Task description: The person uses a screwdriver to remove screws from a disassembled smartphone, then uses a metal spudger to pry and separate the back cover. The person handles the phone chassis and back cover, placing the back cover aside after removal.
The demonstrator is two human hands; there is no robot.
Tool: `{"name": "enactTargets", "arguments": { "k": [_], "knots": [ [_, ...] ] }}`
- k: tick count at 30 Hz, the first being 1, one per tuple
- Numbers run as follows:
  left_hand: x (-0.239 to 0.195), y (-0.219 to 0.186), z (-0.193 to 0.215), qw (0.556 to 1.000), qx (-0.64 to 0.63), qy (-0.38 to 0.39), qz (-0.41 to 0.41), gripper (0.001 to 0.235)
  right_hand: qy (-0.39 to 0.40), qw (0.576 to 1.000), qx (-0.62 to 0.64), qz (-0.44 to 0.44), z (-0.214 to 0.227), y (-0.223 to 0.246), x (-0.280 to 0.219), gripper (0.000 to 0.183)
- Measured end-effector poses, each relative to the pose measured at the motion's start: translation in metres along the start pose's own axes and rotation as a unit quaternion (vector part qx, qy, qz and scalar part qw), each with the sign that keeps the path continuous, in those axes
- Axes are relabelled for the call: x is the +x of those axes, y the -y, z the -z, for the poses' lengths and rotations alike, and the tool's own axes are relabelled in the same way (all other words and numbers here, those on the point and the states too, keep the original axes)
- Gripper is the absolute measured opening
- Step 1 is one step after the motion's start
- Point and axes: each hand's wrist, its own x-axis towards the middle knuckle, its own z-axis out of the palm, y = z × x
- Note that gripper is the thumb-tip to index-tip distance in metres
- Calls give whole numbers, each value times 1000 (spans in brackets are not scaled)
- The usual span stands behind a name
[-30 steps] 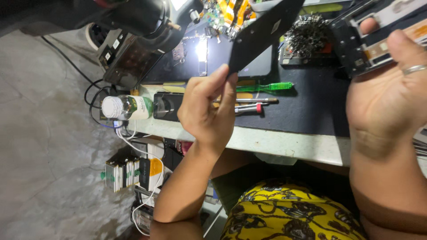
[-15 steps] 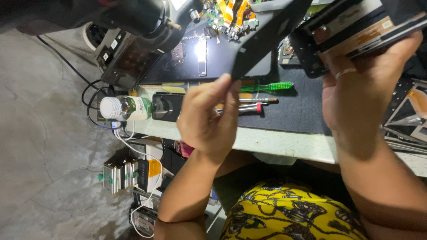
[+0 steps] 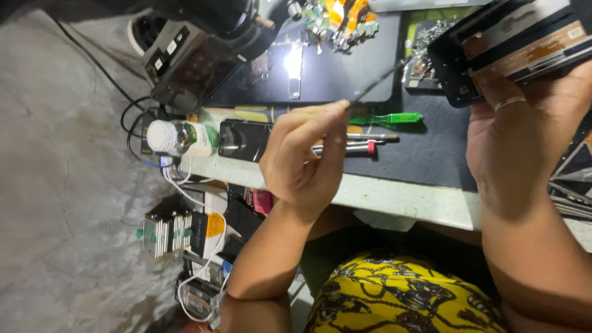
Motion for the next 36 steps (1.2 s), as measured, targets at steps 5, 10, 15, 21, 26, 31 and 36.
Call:
{"name": "enactTargets", "arguments": {
  "k": [5, 10, 15, 21, 26, 31, 36],
  "knots": [
    [-5, 3, 2, 1000, -21, 8, -14, 35, 24, 999, -21, -7, -5, 7, -3, 34],
    [-33, 22, 1, 970, -114, -178, 118, 35, 44, 998, -26, 23, -20, 16, -5, 43],
    [-54, 55, 32, 857, -281, -281, 329, 24, 40, 999, -18, -32, -35, 15, -1, 47],
    [-77, 85, 39, 828, -383, -195, 360, 27, 195, 965, -124, -120, -35, -18, -15, 62],
    [-68, 71, 19, 800, -402, -201, 397, 28, 205, 960, -98, -165, -34, -31, -19, 72],
    [-78, 38, 1, 822, -432, -115, 354, 45, 153, 977, -28, -142, -39, -29, -16, 74],
    [-105, 31, -8, 840, -393, -48, 371, 45, 123, 982, -44, -134, -37, -32, -16, 70]
  ]
}}
